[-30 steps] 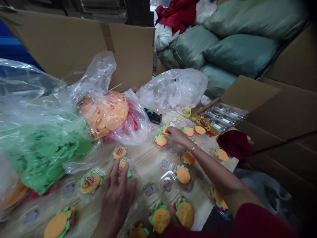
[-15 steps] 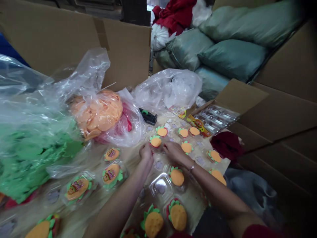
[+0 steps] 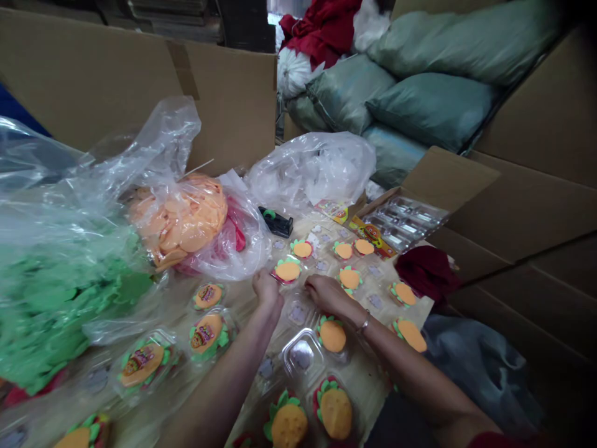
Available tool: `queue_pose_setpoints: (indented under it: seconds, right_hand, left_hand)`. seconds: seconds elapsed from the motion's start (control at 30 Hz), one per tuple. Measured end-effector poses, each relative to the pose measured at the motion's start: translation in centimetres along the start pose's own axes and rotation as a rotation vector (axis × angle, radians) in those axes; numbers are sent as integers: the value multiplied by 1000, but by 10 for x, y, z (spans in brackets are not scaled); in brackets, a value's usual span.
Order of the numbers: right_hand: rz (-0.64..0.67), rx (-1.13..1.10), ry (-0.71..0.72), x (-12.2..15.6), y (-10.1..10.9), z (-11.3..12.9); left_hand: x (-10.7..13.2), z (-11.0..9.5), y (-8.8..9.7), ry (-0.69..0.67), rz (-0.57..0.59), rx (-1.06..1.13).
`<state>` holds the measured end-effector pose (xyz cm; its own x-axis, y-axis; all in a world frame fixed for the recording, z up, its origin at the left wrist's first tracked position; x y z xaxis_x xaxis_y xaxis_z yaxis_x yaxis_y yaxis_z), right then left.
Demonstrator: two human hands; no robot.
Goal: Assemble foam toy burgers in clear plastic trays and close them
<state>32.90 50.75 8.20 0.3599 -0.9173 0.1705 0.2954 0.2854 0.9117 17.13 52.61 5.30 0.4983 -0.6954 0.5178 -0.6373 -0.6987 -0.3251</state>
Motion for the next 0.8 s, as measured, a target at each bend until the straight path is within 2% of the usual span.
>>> queue_pose_setpoints:
  seconds: [0.07,0.13,0.17,0.23,0.33,0.43,0.53,0.6,0.73,0.8]
  right_hand:
    - [-99,-177,-41,2,10,-3]
    - [-146,-500,-81,9,18,-3]
    - [-117,-692,-96,15,19,-2]
    - [23,-1032,-111,33,15,10]
    - [215,-1280,-75,72,0,43]
    - [237,-1352,-60,111,-20,78]
    - [177,-1346,-58,140,-34,102]
    - [180,-1305,-24,152,-37,111]
    - [308,-1225,75,171,-35,125]
    - [299,-1225,102,179,-37,130]
  left_hand:
    - [18,-3,6,58,82,3]
    - [40,-8,19,99,152,-5]
    - [52,-12,27,107,183,-12]
    - [76,-19,48,110,244,-30]
    - [107,-32,86,93,302,-79]
    - [136,-46,128,159,346,-121]
    - [167,-57,164,350,523,-103]
    - [185,-64,184,398,591,-85]
    - [207,-69,208,326,551,-68]
    - [214,-67,212,289,505,-50]
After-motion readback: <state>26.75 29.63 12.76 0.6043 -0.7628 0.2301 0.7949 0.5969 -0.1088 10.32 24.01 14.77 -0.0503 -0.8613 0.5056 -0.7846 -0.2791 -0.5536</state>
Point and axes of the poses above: each hand's wrist, its own x-axis away from the middle knuckle, its own y-axis out of the back of the hand, z = x × y, the point moved 3 cm from there along -x, towards the middle knuckle, and after that the axes turned 2 degrees about z, right-handed, at the moved point
